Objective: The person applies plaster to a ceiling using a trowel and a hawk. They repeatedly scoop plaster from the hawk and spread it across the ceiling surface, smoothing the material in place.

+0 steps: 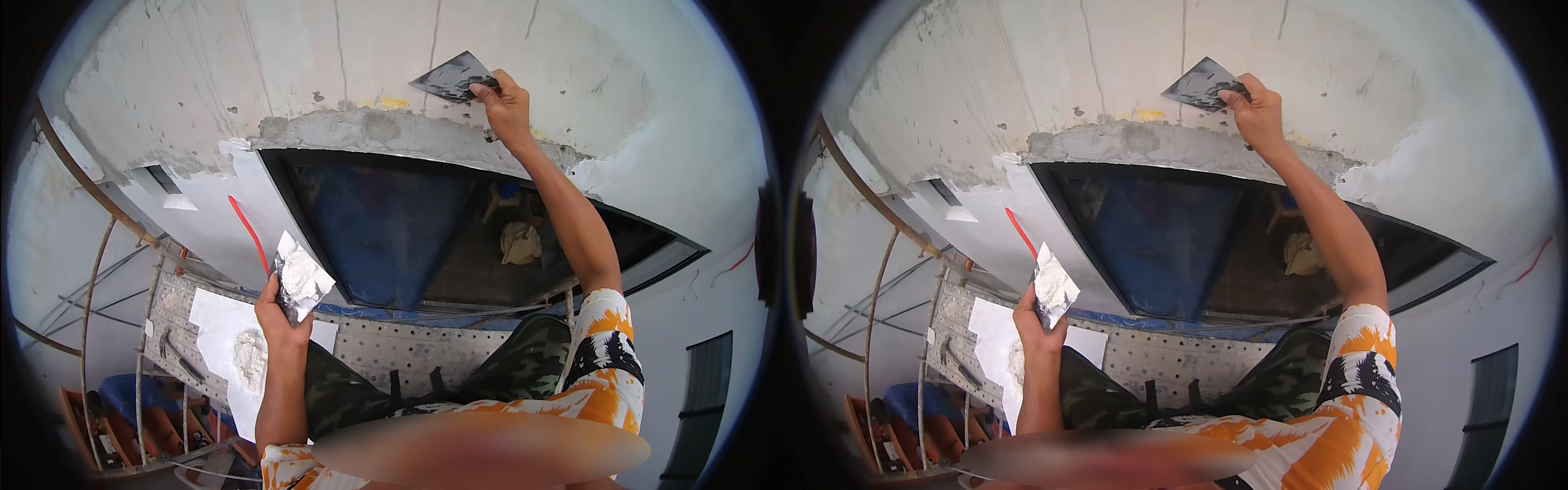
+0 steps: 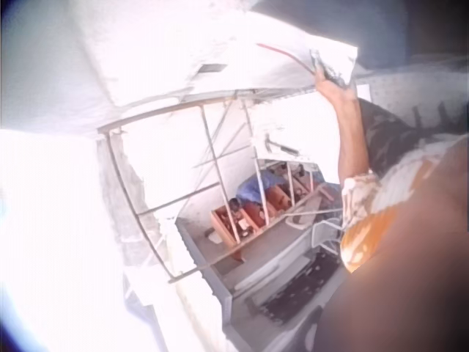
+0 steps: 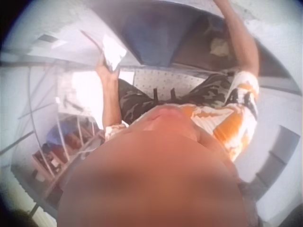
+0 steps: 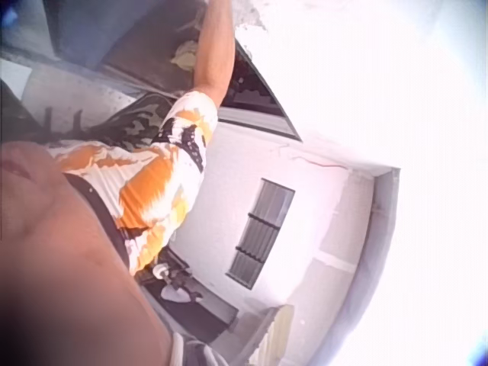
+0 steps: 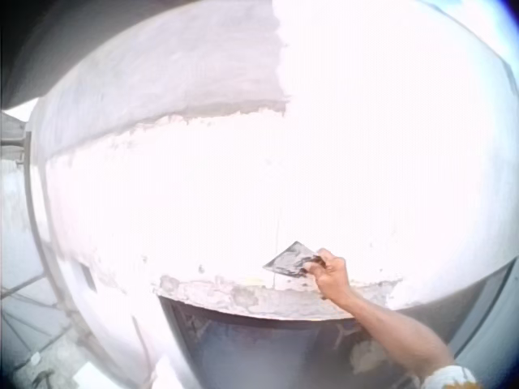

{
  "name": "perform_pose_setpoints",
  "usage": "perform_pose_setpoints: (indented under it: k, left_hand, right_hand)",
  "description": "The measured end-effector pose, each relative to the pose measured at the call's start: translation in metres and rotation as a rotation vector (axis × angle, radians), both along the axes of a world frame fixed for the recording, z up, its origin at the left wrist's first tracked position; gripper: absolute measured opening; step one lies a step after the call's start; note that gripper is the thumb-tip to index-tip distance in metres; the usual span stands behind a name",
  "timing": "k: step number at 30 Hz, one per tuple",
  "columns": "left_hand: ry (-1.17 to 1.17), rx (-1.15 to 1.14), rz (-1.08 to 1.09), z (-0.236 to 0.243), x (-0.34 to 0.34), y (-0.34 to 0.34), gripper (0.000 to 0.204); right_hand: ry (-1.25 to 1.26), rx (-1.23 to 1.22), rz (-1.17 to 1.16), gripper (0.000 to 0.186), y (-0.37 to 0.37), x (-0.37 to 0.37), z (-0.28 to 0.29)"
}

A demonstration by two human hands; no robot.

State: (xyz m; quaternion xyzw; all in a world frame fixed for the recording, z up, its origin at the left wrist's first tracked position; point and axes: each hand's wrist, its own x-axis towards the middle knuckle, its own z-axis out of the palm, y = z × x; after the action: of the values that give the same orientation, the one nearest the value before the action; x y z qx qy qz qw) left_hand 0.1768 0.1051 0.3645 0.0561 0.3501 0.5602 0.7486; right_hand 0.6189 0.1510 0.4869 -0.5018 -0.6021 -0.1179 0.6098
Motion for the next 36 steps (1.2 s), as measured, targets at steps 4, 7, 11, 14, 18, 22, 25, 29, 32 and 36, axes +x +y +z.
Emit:
perform_pose_setpoints:
  k: [4, 7, 11, 14, 18, 22, 25, 29, 32, 36]
  left_hand:
    - [0.023, 0.027, -0.034, 0.000, -0.001, -0.002, 0.027]
    - [-0.004, 0.011, -0.038, -0.001, 0.001, 0.001, 0.026]
    - [0.036, 0.043, -0.032, -0.003, 0.002, 0.007, 0.027]
    - [0.043, -0.006, 0.005, -0.006, 0.001, 0.008, 0.027]
    - [0.015, 0.055, -0.031, -0.008, 0.002, 0.010, 0.027]
    - [0.025, 0.061, -0.047, -0.009, 0.002, 0.008, 0.027]
    - [0.026, 0.056, -0.050, -0.010, 0.004, 0.007, 0.028]
    - [0.037, 0.046, -0.030, -0.008, 0.007, 0.007, 0.027]
    - [0.032, 0.036, -0.045, -0.007, 0.008, 0.007, 0.027]
    - [0.037, 0.044, -0.029, -0.008, 0.007, 0.007, 0.027]
  right_hand:
    - [-0.079, -0.053, -0.070, 0.015, -0.013, 0.016, 0.006]
    - [-0.019, 0.015, -0.054, 0.014, -0.012, 0.020, 0.007]
    - [-0.241, -0.070, -0.080, 0.011, -0.010, 0.015, 0.005]
    - [-0.230, -0.103, -0.109, 0.010, -0.016, 0.013, 0.004]
    - [-0.234, 0.048, -0.130, 0.010, -0.024, 0.014, 0.007]
    - [-0.209, 0.018, -0.110, 0.008, -0.025, 0.012, 0.006]
    - [-0.198, 0.103, -0.114, 0.008, -0.022, 0.009, 0.002]
    - [-0.228, 0.172, -0.085, 0.009, -0.022, 0.006, -0.003]
    - [-0.219, 0.107, -0.089, 0.009, -0.023, 0.005, -0.006]
    - [-0.189, 0.168, -0.106, 0.006, -0.025, 0.002, -0.006]
